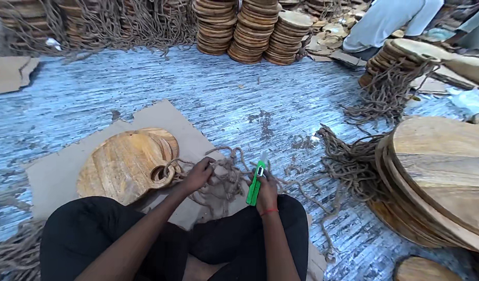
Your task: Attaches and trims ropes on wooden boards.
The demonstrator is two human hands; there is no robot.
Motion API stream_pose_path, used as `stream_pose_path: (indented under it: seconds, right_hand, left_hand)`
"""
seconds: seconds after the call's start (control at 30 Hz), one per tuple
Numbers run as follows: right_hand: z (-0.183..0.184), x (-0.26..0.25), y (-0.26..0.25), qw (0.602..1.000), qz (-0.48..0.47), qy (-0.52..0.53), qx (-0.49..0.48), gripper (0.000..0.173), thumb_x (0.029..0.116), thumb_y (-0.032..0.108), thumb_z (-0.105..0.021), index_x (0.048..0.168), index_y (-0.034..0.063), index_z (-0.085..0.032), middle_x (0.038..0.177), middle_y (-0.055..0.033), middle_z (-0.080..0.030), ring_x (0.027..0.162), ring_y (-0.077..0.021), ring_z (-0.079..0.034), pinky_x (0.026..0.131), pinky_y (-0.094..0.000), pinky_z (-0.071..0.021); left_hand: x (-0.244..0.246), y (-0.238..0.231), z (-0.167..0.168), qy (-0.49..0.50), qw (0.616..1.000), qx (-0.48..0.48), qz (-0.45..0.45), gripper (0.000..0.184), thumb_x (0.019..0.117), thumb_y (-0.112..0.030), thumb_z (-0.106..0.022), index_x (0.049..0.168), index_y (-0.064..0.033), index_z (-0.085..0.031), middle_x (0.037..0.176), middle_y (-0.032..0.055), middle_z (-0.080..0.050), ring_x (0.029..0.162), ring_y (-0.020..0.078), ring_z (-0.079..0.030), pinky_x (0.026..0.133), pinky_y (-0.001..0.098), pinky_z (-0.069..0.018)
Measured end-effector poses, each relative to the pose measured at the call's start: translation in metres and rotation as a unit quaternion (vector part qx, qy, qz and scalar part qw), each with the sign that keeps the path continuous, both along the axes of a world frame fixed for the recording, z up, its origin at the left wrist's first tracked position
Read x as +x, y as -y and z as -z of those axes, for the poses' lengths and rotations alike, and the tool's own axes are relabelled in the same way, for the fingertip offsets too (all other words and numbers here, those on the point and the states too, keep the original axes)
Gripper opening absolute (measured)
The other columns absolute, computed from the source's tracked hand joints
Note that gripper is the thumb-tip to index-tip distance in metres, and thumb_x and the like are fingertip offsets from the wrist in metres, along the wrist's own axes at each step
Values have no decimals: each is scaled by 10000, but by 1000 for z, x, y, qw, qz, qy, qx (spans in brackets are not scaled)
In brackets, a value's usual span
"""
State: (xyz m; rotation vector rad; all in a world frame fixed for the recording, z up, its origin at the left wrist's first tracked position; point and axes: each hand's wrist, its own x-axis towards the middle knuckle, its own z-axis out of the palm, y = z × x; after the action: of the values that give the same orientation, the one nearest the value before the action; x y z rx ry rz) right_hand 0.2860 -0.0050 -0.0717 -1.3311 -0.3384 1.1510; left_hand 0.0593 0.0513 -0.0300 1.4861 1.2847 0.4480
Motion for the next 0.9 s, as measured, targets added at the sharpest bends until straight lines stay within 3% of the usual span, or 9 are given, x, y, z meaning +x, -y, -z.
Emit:
stream_pose_path:
  seconds: [0.07, 0.17, 0.27, 0.43, 0.53, 0.63, 0.7, 0.8, 0.9]
  right_hand:
    - [0, -13, 5, 996, -87, -6, -4, 408, 1046, 11, -455, 1451, 10, -410, 1139, -217, -665, 811, -267, -704, 683, -393, -603]
    - [-5, -39, 13, 983, -185, -2, -1, 401, 1037, 15, -521, 1425, -31, -432, 1082, -205, -686, 790, -259, -720, 664, -371, -623]
    - [-10, -59, 20, 970, -244, 1, -7, 398, 1035, 21, -536, 1414, -36, -431, 1095, -194, -693, 821, -257, -732, 695, -364, -633]
    - [-11, -77, 32, 933, -340, -61, -102, 303, 1077, 113, -442, 1360, 14, -484, 1026, -132, -693, 739, -191, -683, 644, -324, -581]
    - [-8, -86, 33, 918, -364, -110, -114, 303, 1109, 220, -419, 1312, 23, -525, 953, -101, -676, 685, -158, -646, 612, -295, -559]
    - [-11, -87, 31, 923, -352, -114, -104, 336, 1115, 321, -428, 1244, 40, -560, 854, -52, -615, 654, -135, -608, 611, -281, -553]
    - [-7, -82, 29, 920, -372, -82, -90, 410, 1115, 373, -403, 1305, 54, -577, 827, -24, -590, 640, -119, -574, 599, -269, -522]
    - [-1, -81, 29, 907, -411, -41, -84, 447, 1117, 407, -368, 1285, 65, -603, 748, 14, -560, 562, -83, -516, 524, -236, -466]
    - [0, -87, 30, 896, -433, -18, -93, 444, 1121, 403, -360, 1254, 67, -619, 751, 20, -557, 544, -67, -493, 502, -215, -435]
  left_hand:
    - [-22, -8, -17, 5, 999, 15, -45, 352, 1104, -211, -457, 1425, -91, -536, 941, 111, -616, 696, 168, -555, 632, 351, -485]
    - [-50, -24, -32, -15, 989, 95, -114, 271, 1043, -227, -614, 1248, -58, -668, 1003, 88, -719, 802, 160, -631, 748, 384, -521]
    - [-65, -31, -46, -12, 977, 130, -166, 182, 1037, -162, -619, 1161, -44, -680, 924, 71, -694, 696, 141, -579, 645, 329, -481]
    - [-57, -22, -66, 66, 978, 147, -131, 159, 1043, -78, -577, 1174, -28, -652, 1024, 95, -699, 809, 162, -685, 737, 326, -586]
    - [-53, -5, -54, 89, 985, 139, -46, 180, 1032, -53, -563, 1196, -29, -634, 988, 66, -692, 802, 148, -676, 745, 312, -586]
    - [-56, 23, -30, 46, 995, 87, -23, 255, 1025, -134, -580, 1264, -66, -634, 1015, 46, -692, 804, 125, -648, 739, 308, -552]
    - [-62, 37, -16, 35, 998, 45, -26, 318, 991, -147, -636, 1299, -67, -624, 1054, 54, -691, 794, 114, -642, 734, 300, -550]
    - [-68, 51, 7, 50, 996, 35, -69, 383, 909, -190, -767, 1255, -74, -651, 940, 35, -699, 682, 88, -622, 639, 260, -536]
    - [-63, 53, 7, 72, 987, 28, -144, 209, 983, -126, -678, 1172, -36, -688, 845, 32, -673, 621, 79, -568, 580, 239, -483]
